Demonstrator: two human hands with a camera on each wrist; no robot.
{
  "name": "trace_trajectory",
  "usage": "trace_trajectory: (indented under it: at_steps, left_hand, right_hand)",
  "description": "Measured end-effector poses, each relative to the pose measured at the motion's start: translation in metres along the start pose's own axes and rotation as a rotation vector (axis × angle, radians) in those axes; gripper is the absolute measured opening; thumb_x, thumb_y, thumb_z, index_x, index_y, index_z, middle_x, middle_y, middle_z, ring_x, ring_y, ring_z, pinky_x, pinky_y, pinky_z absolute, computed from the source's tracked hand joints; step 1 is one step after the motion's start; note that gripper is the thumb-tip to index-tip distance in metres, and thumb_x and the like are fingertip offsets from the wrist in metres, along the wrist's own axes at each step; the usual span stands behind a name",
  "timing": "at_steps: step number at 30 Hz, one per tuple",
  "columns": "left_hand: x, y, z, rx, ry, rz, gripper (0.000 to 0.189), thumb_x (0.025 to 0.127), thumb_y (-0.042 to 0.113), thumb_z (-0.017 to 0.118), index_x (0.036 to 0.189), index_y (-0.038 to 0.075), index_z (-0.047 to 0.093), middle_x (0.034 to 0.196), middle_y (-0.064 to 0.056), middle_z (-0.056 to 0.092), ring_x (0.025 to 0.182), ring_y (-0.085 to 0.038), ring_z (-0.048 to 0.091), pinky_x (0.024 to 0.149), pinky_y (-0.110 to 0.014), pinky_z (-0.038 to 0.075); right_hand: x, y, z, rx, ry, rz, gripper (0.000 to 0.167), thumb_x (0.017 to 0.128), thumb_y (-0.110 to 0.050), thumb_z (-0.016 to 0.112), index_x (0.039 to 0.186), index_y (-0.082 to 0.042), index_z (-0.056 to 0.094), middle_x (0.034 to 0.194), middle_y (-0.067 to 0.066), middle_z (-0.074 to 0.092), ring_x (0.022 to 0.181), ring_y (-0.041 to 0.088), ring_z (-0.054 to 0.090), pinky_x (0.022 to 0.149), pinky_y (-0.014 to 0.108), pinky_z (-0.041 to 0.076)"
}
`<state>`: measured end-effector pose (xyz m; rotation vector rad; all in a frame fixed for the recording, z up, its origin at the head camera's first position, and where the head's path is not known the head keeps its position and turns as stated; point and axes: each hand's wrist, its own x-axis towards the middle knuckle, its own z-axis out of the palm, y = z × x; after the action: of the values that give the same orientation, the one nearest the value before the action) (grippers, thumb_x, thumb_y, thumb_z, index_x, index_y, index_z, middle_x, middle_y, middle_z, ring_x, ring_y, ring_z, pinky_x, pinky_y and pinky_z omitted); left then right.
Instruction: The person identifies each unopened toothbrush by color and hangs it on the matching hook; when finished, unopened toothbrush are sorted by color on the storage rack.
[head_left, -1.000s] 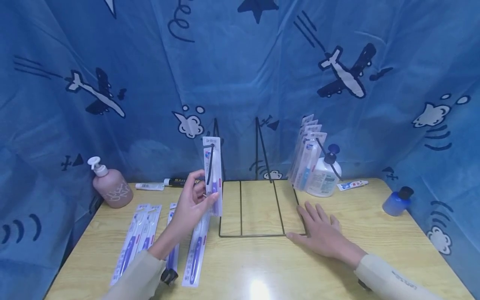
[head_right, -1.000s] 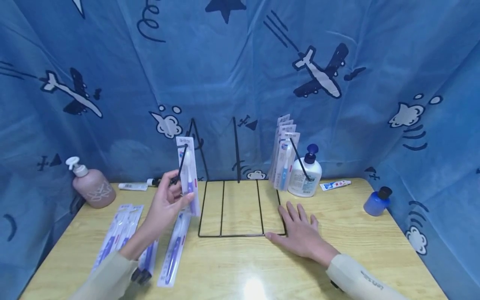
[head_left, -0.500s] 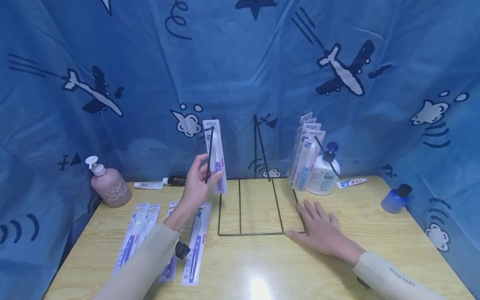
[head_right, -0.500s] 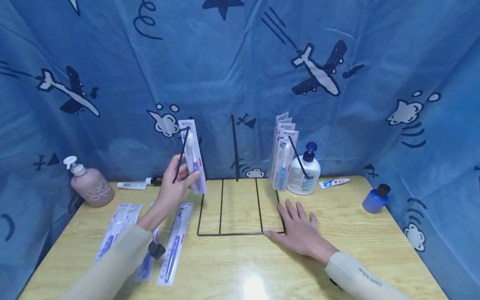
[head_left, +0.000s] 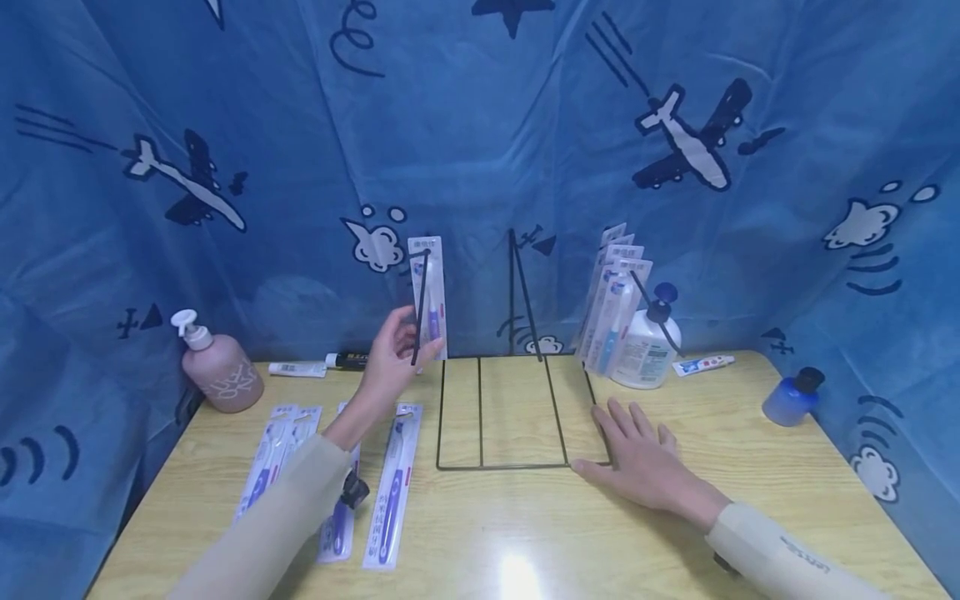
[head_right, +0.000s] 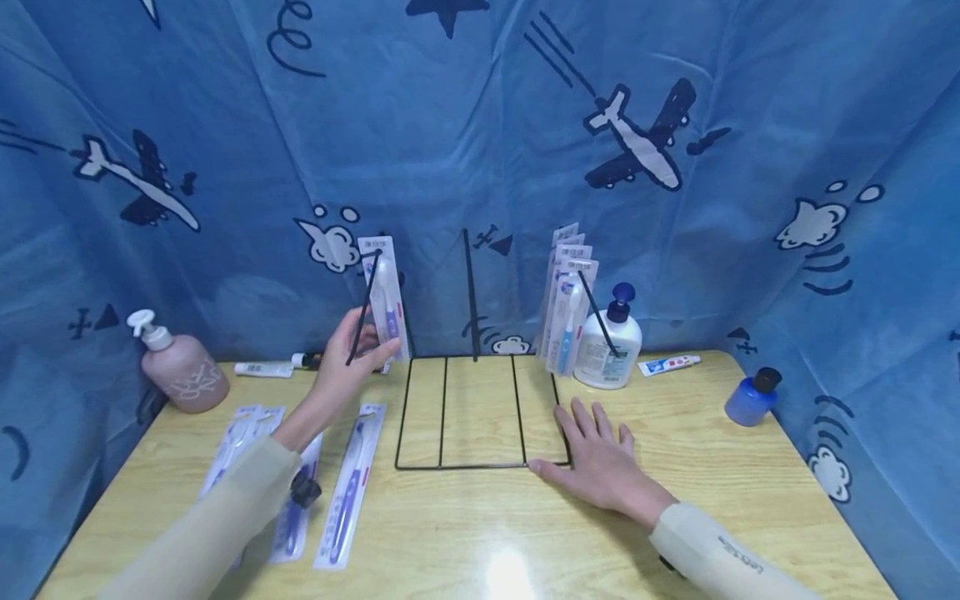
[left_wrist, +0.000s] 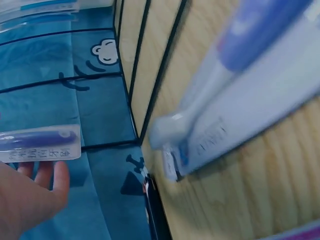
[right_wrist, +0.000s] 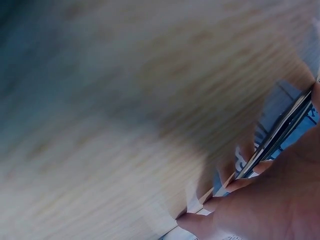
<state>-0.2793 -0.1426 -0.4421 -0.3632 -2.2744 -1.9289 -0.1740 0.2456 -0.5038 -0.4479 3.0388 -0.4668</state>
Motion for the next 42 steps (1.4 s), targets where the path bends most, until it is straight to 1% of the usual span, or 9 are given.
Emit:
trace_trajectory:
  at_steps: [5,9,13,18,26,31,35,39,42]
  left_hand:
    - [-0.01,-0.004,-0.013,0.03,0.001,0.04,0.068,0.101,0.017,0.082,0.16,0.014,0.049,0.142,-0.022,0.061,0.134,-0.043,0.057,0.112,-0.059,0.045]
    - [-0.022,-0.004,-0.024,0.014,-0.002,0.068,0.065,0.103,0.01,0.078,0.162,0.013,0.049,0.14,-0.018,0.063,0.134,-0.041,0.058,0.11,-0.047,0.049]
    - [-0.038,0.0,-0.037,0.028,0.003,0.049,0.062,0.106,0.013,0.074,0.163,0.012,0.048,0.138,-0.015,0.064,0.129,-0.034,0.06,0.102,-0.033,0.052]
    - [-0.064,0.004,-0.057,0.044,0.028,-0.006,0.06,0.108,0.013,0.072,0.162,0.01,0.047,0.14,-0.02,0.062,0.126,-0.027,0.061,0.098,-0.027,0.053]
    - [-0.111,0.002,-0.098,0.159,0.124,-0.135,0.062,0.109,0.02,0.071,0.164,0.009,0.044,0.145,-0.02,0.061,0.121,-0.009,0.061,0.096,-0.017,0.051]
    - [-0.136,-0.003,-0.125,0.265,0.177,-0.292,0.065,0.111,0.027,0.068,0.168,0.013,0.04,0.152,-0.019,0.058,0.122,-0.006,0.057,0.095,-0.013,0.046]
    - [-0.153,-0.01,-0.141,0.296,0.216,-0.42,0.067,0.111,0.025,0.068,0.169,0.014,0.038,0.157,-0.019,0.053,0.127,-0.015,0.054,0.095,-0.014,0.044]
    - [-0.169,-0.018,-0.155,0.326,0.245,-0.501,0.072,0.11,0.018,0.068,0.171,0.009,0.031,0.159,-0.023,0.047,0.137,-0.03,0.051,0.096,-0.017,0.041]
    - [-0.177,-0.025,-0.165,0.354,0.228,-0.553,0.08,0.108,0.018,0.07,0.171,0.004,0.022,0.161,-0.029,0.039,0.142,-0.042,0.046,0.108,-0.036,0.043]
  right_hand:
    - [0.001,0.0,0.0,0.002,-0.001,-0.001,0.101,0.102,-0.076,0.055,0.169,-0.003,0.036,0.174,0.028,0.026,0.157,0.059,0.022,0.111,0.09,0.018]
    - [0.0,0.001,0.0,-0.004,-0.002,0.007,0.102,0.102,-0.076,0.055,0.169,-0.003,0.035,0.174,0.027,0.026,0.157,0.059,0.021,0.111,0.089,0.018]
    - [-0.002,0.002,-0.001,-0.016,-0.002,0.015,0.102,0.102,-0.077,0.054,0.169,-0.003,0.035,0.175,0.027,0.025,0.157,0.059,0.021,0.111,0.089,0.018]
    - [-0.003,0.002,0.0,-0.012,-0.009,0.011,0.103,0.102,-0.077,0.054,0.169,-0.003,0.034,0.175,0.027,0.025,0.157,0.059,0.021,0.111,0.089,0.018]
    - [-0.002,0.0,0.002,-0.009,-0.006,0.004,0.102,0.102,-0.078,0.053,0.169,-0.003,0.035,0.175,0.027,0.025,0.157,0.059,0.021,0.111,0.089,0.018]
    - [-0.002,0.0,0.001,-0.006,-0.01,0.004,0.102,0.102,-0.077,0.054,0.169,-0.003,0.035,0.175,0.027,0.025,0.157,0.059,0.02,0.111,0.09,0.018]
    - [-0.002,0.0,-0.001,-0.007,-0.008,0.006,0.102,0.102,-0.076,0.055,0.169,-0.002,0.036,0.174,0.027,0.025,0.156,0.06,0.021,0.111,0.09,0.018]
    - [0.0,-0.001,-0.002,-0.002,-0.013,0.0,0.102,0.102,-0.077,0.055,0.169,-0.003,0.035,0.175,0.027,0.024,0.157,0.06,0.02,0.111,0.089,0.017]
    - [0.0,-0.001,-0.001,-0.003,-0.014,0.0,0.102,0.102,-0.077,0.054,0.17,-0.003,0.035,0.175,0.027,0.024,0.157,0.06,0.02,0.111,0.089,0.017]
